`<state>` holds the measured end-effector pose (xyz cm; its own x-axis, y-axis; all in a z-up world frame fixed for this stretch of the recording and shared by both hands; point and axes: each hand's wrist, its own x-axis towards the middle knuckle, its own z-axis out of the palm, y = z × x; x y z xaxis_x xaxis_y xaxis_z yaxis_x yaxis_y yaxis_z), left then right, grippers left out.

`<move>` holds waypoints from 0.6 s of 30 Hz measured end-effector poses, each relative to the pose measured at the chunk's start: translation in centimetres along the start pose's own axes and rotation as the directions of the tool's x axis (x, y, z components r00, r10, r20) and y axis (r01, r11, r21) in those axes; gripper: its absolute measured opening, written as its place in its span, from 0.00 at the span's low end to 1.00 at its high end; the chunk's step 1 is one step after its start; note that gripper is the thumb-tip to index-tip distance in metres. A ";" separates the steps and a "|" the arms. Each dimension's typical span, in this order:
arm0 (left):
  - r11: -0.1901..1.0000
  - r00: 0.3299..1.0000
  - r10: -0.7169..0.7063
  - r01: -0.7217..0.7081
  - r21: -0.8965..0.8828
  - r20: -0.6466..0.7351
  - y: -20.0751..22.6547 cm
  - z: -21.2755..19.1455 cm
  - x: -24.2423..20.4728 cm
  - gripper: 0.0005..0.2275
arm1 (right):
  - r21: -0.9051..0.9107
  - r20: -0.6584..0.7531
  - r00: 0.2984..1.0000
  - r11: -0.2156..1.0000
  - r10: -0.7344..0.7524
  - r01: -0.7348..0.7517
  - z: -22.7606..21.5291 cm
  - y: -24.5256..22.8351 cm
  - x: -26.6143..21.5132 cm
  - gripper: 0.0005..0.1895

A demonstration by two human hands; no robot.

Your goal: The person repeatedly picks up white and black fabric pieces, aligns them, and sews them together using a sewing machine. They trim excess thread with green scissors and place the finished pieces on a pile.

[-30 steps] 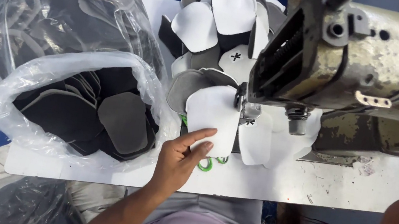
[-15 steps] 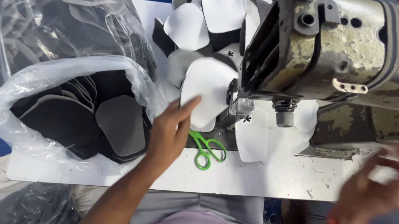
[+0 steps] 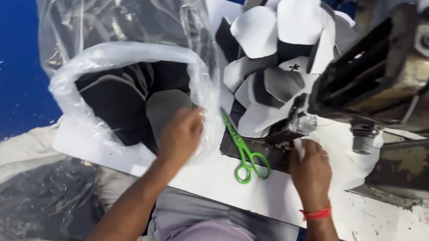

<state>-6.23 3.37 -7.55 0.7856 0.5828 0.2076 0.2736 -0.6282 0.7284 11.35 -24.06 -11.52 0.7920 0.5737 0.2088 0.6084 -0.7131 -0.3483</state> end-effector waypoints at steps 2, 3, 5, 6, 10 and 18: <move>0.987 0.987 -0.023 0.048 0.153 -0.159 -1.9 -1.4 0.4 0.08 | -0.019 0.010 1.000 1.000 0.001 -0.001 -0.7 0.4 0.8 0.17; 0.955 0.984 -0.110 0.144 0.261 -0.142 -2.8 -1.6 0.8 0.14 | -0.034 0.113 0.983 0.989 0.144 -0.142 -1.4 0.1 1.2 0.20; 0.901 0.971 -0.196 0.234 0.365 -0.136 -3.2 -1.4 1.7 0.20 | -0.063 0.210 0.936 0.959 0.283 -0.276 -3.4 -0.5 1.7 0.22; 0.854 0.982 -0.106 0.170 0.491 -0.155 -2.8 -1.1 2.1 0.21 | -0.062 0.152 0.941 0.953 0.302 -0.296 -4.6 -0.8 1.7 0.28; 0.728 0.990 -0.136 0.131 0.673 -0.046 -1.8 0.1 3.6 0.26 | -0.078 -0.253 0.967 0.996 0.014 -0.034 -4.0 6.8 -1.9 0.17; 0.872 0.987 -0.029 0.101 0.480 -0.156 -5.8 -0.8 4.0 0.11 | 0.390 -0.158 0.919 0.878 0.361 -0.278 -13.8 -1.8 -3.4 0.17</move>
<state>-5.15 9.74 -10.48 0.6811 0.6740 0.2862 0.5842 -0.7358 0.3426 8.21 -30.31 1.05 0.9556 0.2061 0.2105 0.2942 -0.6286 -0.7200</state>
